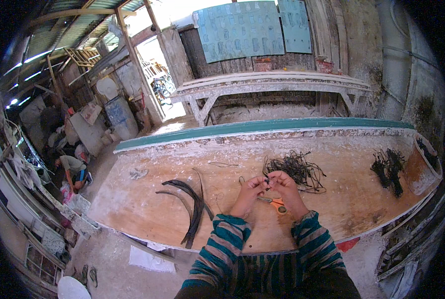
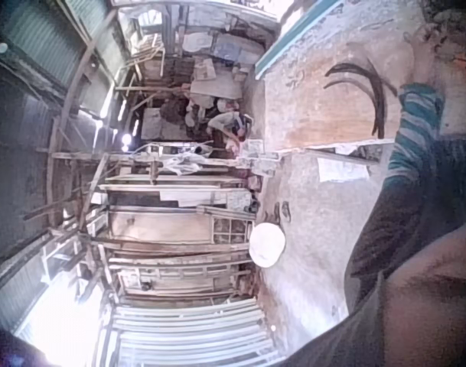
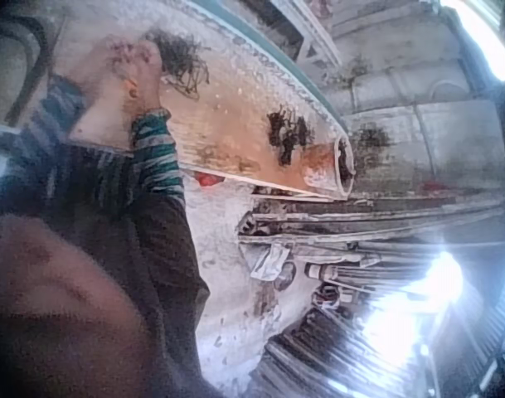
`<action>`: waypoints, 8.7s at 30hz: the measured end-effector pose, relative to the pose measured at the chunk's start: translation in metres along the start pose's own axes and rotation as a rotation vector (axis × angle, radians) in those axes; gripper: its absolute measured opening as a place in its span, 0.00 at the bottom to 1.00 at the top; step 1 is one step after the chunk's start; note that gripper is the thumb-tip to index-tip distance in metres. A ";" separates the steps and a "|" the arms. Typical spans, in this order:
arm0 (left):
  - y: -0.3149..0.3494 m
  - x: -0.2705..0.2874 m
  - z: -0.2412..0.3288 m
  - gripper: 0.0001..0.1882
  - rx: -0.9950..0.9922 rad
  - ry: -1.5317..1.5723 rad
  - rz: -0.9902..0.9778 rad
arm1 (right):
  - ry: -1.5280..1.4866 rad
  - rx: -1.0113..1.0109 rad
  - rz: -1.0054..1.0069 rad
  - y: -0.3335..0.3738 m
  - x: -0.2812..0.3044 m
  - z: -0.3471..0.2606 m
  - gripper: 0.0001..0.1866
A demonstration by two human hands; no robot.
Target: The person uses orange-handled scissors to cut black cords into short pieces on a wooden workbench. The person repeatedly picks up sections of cord, cuts them, and places the cut pieces on the table.
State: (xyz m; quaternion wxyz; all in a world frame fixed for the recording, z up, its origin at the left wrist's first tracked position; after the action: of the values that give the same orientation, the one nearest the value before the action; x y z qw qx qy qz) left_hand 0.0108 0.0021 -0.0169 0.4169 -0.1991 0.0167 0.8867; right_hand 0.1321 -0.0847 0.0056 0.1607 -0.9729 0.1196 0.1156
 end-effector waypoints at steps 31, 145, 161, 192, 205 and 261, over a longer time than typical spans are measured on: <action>-0.001 -0.008 0.017 0.06 -0.027 -0.122 0.093 | 0.026 -0.082 0.043 -0.001 -0.003 -0.009 0.07; -0.012 0.023 -0.002 0.03 -0.033 -0.192 0.342 | -0.338 0.047 0.024 -0.003 0.006 -0.006 0.11; -0.006 0.013 0.011 0.06 -0.013 -0.246 0.283 | 0.102 0.046 0.057 0.001 0.003 -0.014 0.08; -0.039 0.057 0.020 0.06 -0.304 -0.105 0.454 | 0.479 0.276 -0.066 -0.005 -0.013 0.002 0.05; -0.032 0.041 0.013 0.04 -0.203 -0.249 0.295 | 0.363 0.023 -0.251 -0.002 -0.014 -0.003 0.03; -0.013 0.021 0.010 0.02 -0.040 -0.421 -0.159 | 0.385 0.104 0.193 -0.030 0.040 0.030 0.07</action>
State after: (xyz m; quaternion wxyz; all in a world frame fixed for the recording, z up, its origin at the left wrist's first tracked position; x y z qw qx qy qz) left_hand 0.0052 0.0282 -0.0135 0.4757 -0.0185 -0.1039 0.8733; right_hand 0.1725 -0.0549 -0.0245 0.1729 -0.9514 0.2466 -0.0638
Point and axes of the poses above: each hand's wrist, its own y-axis away from the middle knuckle, its own x-axis out of the back of the hand, z = x × y, the point moved 1 cm from there along -y, towards the middle knuckle, and after that the axes turned 1 degree about y, right-handed, at the moved point
